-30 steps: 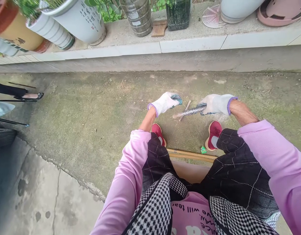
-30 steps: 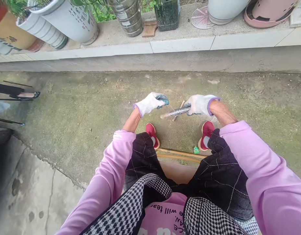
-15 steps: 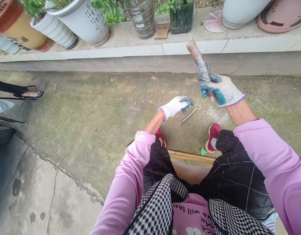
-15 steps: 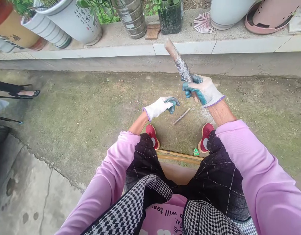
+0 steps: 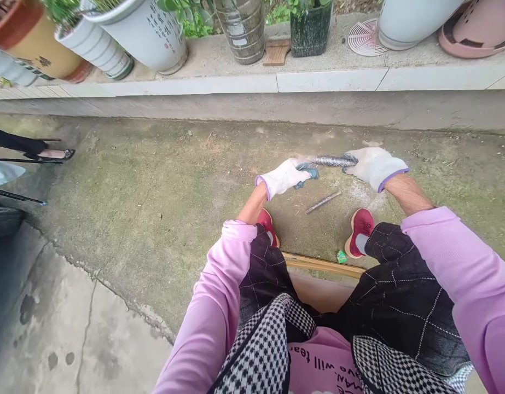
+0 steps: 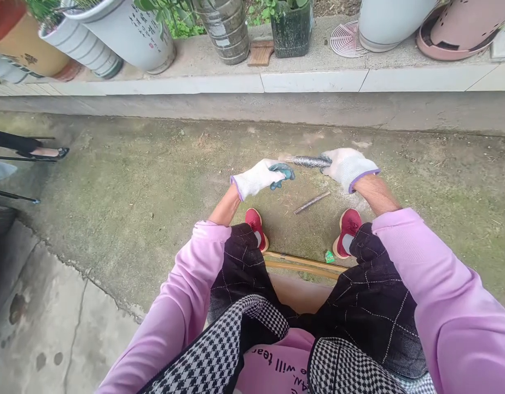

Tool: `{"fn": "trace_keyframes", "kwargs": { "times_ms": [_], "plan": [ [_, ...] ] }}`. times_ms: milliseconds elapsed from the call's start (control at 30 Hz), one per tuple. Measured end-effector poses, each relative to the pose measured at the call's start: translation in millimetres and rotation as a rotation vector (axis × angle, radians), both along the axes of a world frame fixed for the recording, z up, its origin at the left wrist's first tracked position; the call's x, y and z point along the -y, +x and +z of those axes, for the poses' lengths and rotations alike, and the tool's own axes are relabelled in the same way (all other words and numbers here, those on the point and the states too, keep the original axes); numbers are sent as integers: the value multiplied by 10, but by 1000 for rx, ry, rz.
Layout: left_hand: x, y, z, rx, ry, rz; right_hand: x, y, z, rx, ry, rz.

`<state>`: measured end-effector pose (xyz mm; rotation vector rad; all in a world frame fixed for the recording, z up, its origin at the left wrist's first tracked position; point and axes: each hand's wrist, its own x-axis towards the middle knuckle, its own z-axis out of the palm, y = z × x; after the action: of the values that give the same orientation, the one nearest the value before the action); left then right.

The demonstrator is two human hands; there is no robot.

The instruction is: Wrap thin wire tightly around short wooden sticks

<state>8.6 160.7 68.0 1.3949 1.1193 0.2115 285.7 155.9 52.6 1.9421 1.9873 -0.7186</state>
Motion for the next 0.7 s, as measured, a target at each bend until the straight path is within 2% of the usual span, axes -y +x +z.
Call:
{"fn": "trace_keyframes", "kwargs": {
  "times_ms": [133, 233, 367, 433, 567, 700],
  "plan": [
    [-86, -103, -55, -63, 66, 99, 92, 21, -97, -111, -141, 65],
    [-120, -152, -93, -38, 60, 133, 183, 64, -94, -346, -253, 73],
    [-154, -131, -152, 70, -11, 108, 278, 101, 30, -682, -381, 25],
    [-174, -74, -211, 114, -43, 118, 300, 79, 116, -811, -337, -59],
    [-192, 70, -303, 183, -74, 224, 282, -57, 231, -994, -136, -305],
    [-146, 147, -235, 266, -99, 239, 203, -223, 210, -1057, -1, -447]
  ]
}}
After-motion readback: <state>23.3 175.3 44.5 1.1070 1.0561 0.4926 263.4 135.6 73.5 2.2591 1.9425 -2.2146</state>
